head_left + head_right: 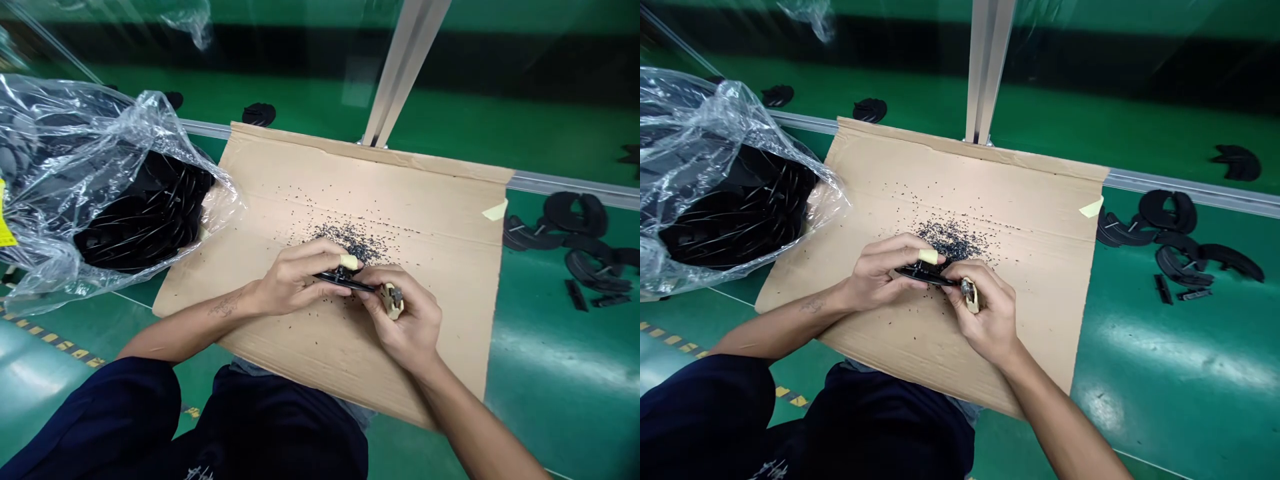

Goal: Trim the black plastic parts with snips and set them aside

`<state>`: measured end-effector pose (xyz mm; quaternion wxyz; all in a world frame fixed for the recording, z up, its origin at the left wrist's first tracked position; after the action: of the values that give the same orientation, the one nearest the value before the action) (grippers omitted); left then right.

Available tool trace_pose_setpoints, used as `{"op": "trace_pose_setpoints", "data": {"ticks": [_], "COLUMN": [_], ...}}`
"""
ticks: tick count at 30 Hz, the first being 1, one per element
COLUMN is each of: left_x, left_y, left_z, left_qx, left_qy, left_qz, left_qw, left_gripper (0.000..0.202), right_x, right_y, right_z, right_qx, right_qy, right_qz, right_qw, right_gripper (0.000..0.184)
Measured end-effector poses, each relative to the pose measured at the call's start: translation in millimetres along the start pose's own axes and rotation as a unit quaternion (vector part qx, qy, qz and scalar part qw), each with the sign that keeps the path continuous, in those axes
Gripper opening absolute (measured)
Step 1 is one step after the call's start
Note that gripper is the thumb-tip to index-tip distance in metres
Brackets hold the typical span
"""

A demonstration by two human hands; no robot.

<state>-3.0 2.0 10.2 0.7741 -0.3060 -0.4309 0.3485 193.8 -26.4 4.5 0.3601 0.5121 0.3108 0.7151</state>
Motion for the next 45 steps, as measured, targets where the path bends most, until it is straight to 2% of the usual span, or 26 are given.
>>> {"op": "trace_pose_setpoints", "data": {"ticks": [3, 9, 15, 20, 24, 27, 30, 37, 45], "left_x": [1, -2, -3, 0, 0, 0, 1, 0, 0], "left_y": [1, 1, 0, -1, 1, 3, 4, 5, 4], "left_z": [2.0, 1.8, 1.8, 2.6, 1.2, 2.5, 3.8, 0.9, 1.4], "left_qx": [0.0, -0.011, -0.011, -0.008, -0.004, 0.015, 0.027, 0.008, -0.007], "left_qy": [0.009, -0.016, -0.038, 0.007, 0.029, -0.005, -0.031, 0.009, 0.035], "left_qz": [-0.017, -0.009, -0.018, -0.013, 0.015, 0.037, 0.036, 0.009, -0.001], "left_qw": [1.0, 1.0, 0.999, 1.0, 0.999, 0.999, 0.999, 1.0, 0.999], "left_gripper": [0.029, 0.026, 0.021, 0.027, 0.028, 0.027, 0.025, 0.022, 0.02], "right_x": [0, 0, -1, 0, 5, 9, 11, 7, 5], "right_y": [0, 0, 1, 4, 2, -3, -9, -12, -10], "right_z": [0, -2, -3, -3, 3, 12, 20, 19, 22], "right_qx": [0.006, -0.001, 0.005, 0.007, -0.002, -0.068, -0.158, -0.255, -0.285], "right_qy": [0.0, 0.01, 0.012, 0.008, 0.01, 0.039, 0.087, 0.149, 0.163], "right_qz": [0.005, 0.007, 0.016, -0.021, -0.035, -0.015, 0.033, 0.111, 0.129], "right_qw": [1.0, 1.0, 1.0, 1.0, 0.999, 0.997, 0.983, 0.949, 0.936], "right_gripper": [0.01, 0.006, 0.011, 0.003, 0.007, 0.012, 0.015, 0.015, 0.015]}}
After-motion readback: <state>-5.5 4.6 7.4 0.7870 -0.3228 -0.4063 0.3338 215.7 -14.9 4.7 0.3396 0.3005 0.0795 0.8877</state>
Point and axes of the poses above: each hand's wrist, its own x-axis towards the middle knuckle, its own z-axis out of the back of the hand, y = z × x, the point moved 1 cm from there along x, towards the middle knuckle, and after that the axes turned 10 degrees about z, right-handed, at the moved point
